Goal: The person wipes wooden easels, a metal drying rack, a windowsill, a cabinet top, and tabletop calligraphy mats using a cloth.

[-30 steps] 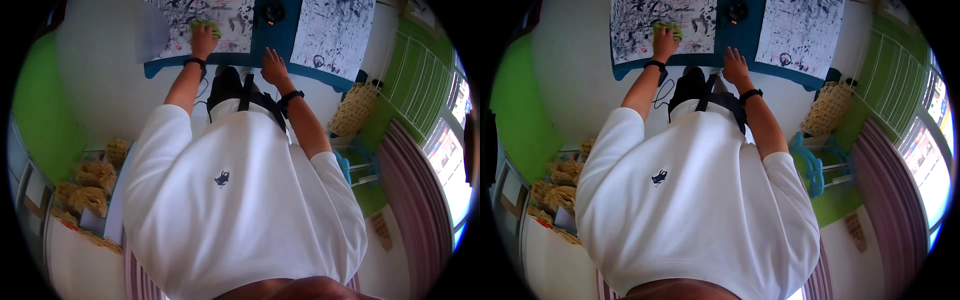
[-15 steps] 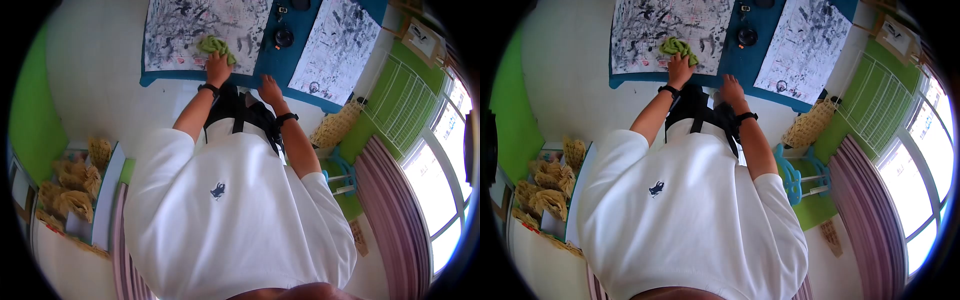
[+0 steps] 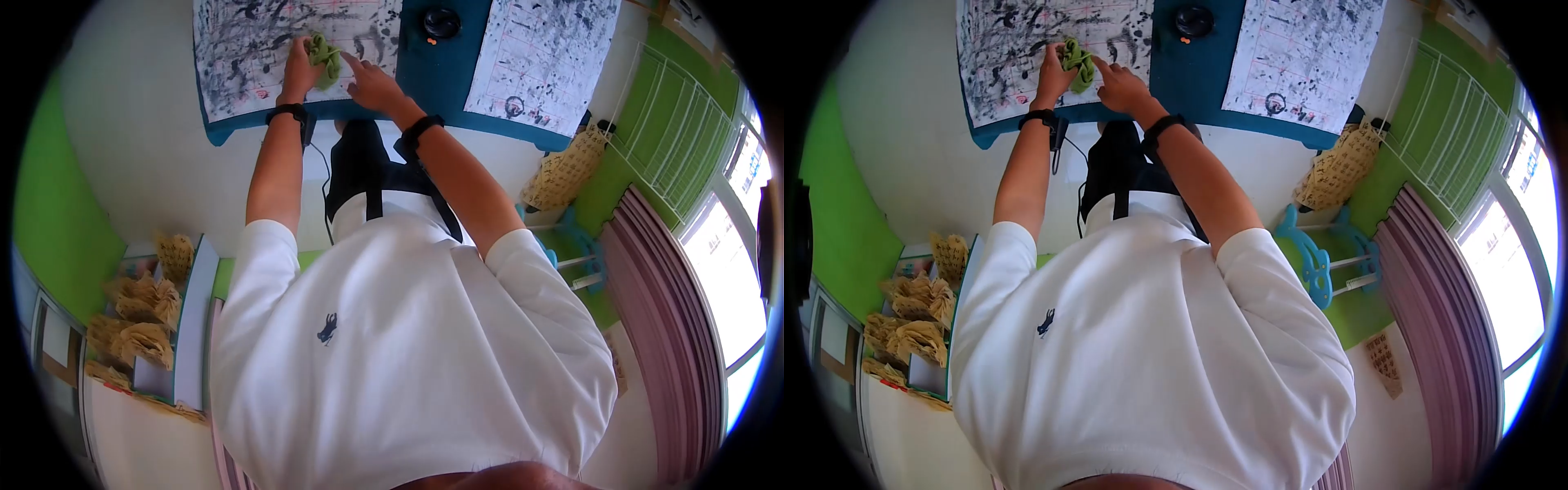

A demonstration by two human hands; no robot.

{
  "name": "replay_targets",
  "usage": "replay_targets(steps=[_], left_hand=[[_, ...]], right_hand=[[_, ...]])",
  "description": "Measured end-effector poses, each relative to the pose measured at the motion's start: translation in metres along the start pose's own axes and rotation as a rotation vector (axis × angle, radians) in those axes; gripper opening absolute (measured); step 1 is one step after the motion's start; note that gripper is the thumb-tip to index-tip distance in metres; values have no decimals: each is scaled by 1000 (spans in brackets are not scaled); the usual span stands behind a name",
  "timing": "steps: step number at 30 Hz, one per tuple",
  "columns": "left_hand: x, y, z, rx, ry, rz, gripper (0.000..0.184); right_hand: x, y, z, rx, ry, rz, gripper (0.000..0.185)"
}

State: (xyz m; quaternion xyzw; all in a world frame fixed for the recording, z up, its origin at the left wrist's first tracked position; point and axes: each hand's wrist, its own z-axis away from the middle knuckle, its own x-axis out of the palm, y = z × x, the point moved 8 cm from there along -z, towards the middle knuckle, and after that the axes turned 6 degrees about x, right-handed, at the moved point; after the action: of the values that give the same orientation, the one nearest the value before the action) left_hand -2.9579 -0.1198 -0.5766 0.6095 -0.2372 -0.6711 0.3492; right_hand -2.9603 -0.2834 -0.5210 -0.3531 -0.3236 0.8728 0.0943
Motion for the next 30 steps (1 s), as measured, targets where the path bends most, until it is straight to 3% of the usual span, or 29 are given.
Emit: replay_targets(steps=[2, 6, 8, 10, 14, 16, 18, 19, 20, 22, 24, 25, 28, 30], left_hand=[[18, -8, 6, -197, -90, 97, 64], [62, 29, 35, -330, -81, 34, 66], [99, 59, 55, -340, -15, 136, 65], [156, 98, 62, -213, -59, 101, 64], [249, 193, 66, -279, -168, 285, 62], [285, 239, 66, -225, -375, 453, 65], [313, 262, 71, -200, -382, 717, 63], [303, 281, 71, -320, -417, 1005, 59], [301, 279, 66, -358, -481, 973, 57], [300, 270, 57, -264, -615, 856, 57], [290, 237, 31, -117, -413, 408, 57], [288, 230, 26, -145, -411, 356, 57], [299, 206, 24, -182, -416, 298, 57], [307, 206, 26, -266, -496, 385, 52]], right_hand=[[0, 22, 14, -2, -19, -18, 74], [1, 133, 50, 286, -47, -77, 65], [-18, 193, 76, 443, -97, -121, 60], [-39, 255, 106, 525, -69, -134, 62], [-74, 319, 153, 406, -228, -536, 83], [-89, 322, 159, 230, -133, -500, 89], [-118, 300, 169, 264, -123, -781, 78], [-124, 310, 169, 260, -47, -809, 71], [-126, 325, 166, 248, 29, -834, 63], [-160, 334, 168, 265, 344, -384, 47], [-194, 360, 172, 323, 638, -430, 45], [-195, 368, 164, 304, 629, -397, 45], [-192, 399, 170, 523, 637, -138, 47], [-171, 392, 157, 433, 508, -133, 65]])
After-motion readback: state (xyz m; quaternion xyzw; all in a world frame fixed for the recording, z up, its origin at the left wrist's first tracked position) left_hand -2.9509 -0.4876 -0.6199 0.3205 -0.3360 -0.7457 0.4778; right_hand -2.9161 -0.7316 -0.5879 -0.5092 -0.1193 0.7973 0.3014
